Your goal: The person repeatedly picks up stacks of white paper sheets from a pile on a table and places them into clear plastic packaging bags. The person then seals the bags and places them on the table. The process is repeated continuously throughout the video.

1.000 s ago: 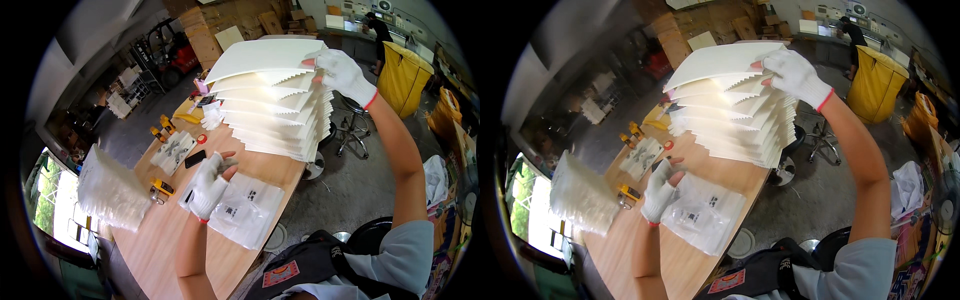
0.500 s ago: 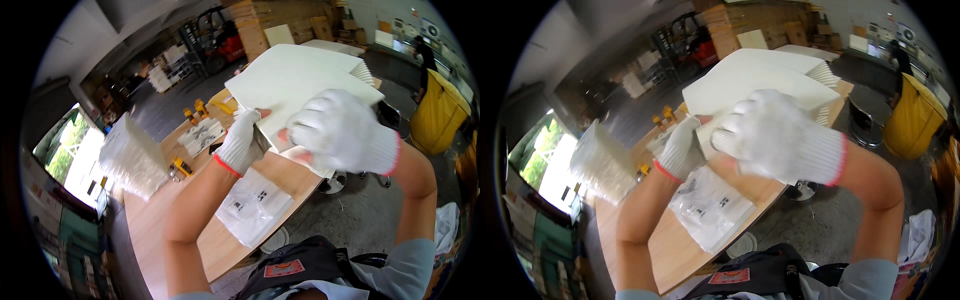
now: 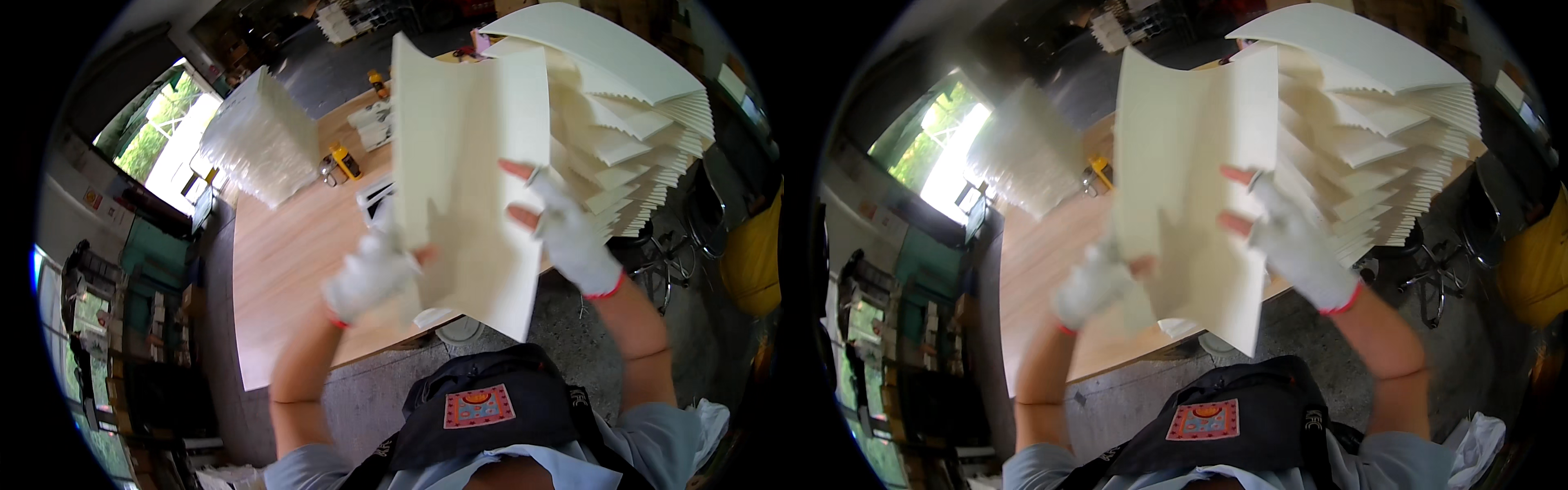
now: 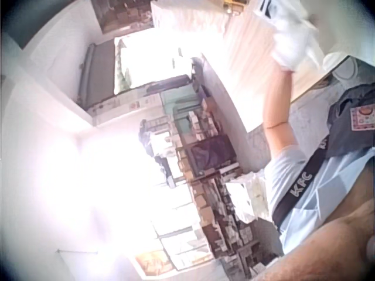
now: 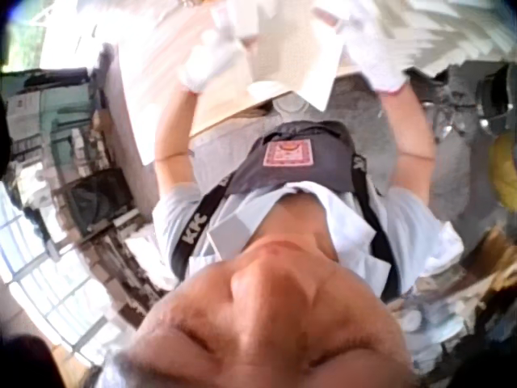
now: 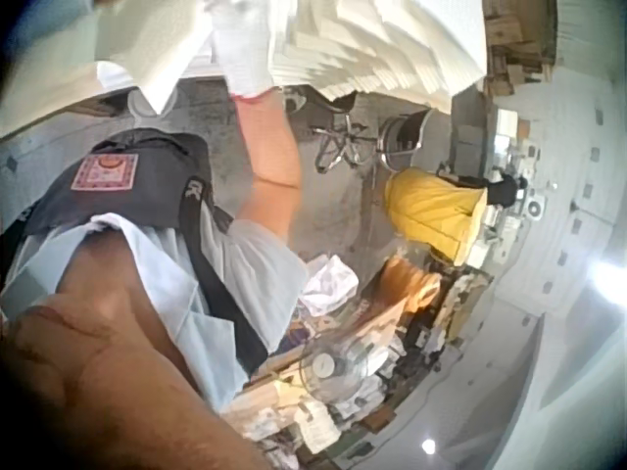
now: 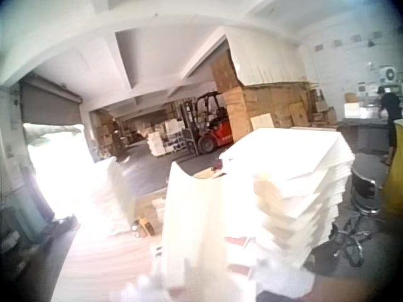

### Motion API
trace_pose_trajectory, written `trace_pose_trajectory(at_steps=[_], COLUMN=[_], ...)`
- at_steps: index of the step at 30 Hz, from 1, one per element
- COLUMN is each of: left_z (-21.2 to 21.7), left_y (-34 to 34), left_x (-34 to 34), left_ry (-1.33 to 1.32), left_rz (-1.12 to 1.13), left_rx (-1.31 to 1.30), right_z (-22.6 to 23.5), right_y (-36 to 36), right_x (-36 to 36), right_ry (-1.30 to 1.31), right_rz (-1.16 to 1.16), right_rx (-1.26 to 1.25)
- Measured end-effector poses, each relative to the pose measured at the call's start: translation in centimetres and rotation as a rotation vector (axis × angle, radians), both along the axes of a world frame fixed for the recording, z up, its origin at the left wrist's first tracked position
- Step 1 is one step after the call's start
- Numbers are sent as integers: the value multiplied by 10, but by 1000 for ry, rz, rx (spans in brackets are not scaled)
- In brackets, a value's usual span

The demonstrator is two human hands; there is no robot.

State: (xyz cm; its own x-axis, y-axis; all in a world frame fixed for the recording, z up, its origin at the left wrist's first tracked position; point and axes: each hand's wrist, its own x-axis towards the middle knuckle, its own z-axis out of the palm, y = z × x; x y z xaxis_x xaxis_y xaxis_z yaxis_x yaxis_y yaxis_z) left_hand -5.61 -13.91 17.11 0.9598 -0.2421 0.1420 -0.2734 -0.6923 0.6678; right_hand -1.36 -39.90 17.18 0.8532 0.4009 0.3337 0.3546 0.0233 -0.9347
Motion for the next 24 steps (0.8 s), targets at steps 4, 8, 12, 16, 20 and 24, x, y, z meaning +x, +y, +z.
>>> trace_pose_trajectory(at_steps=[4,8,12,16,20,24], left_z=[-69,-104,-114,-136,-101,-92], left_y=[-93,-101,-41,36,37,30], left_x=[-33,-37,-6,50,68,43], left_ry=[-258,-181,-502,-162,131,272], left_rz=[80,-17,446,489,122,-102], left_rx=[180,42,186,42,-542,-469], right_z=[-62,-91,-115,-115,-123,-119], right_y=[31,7,-38,-42,-13,9], right_x=[-12,-14,-20,-31,-25,-10], right_ry=[-144,-181,-439,-538,-476,-298], right_rz=[-190,-200,-268,22,194,202], right_rx=[-94,-201,-541,-1055,-1241,-1244])
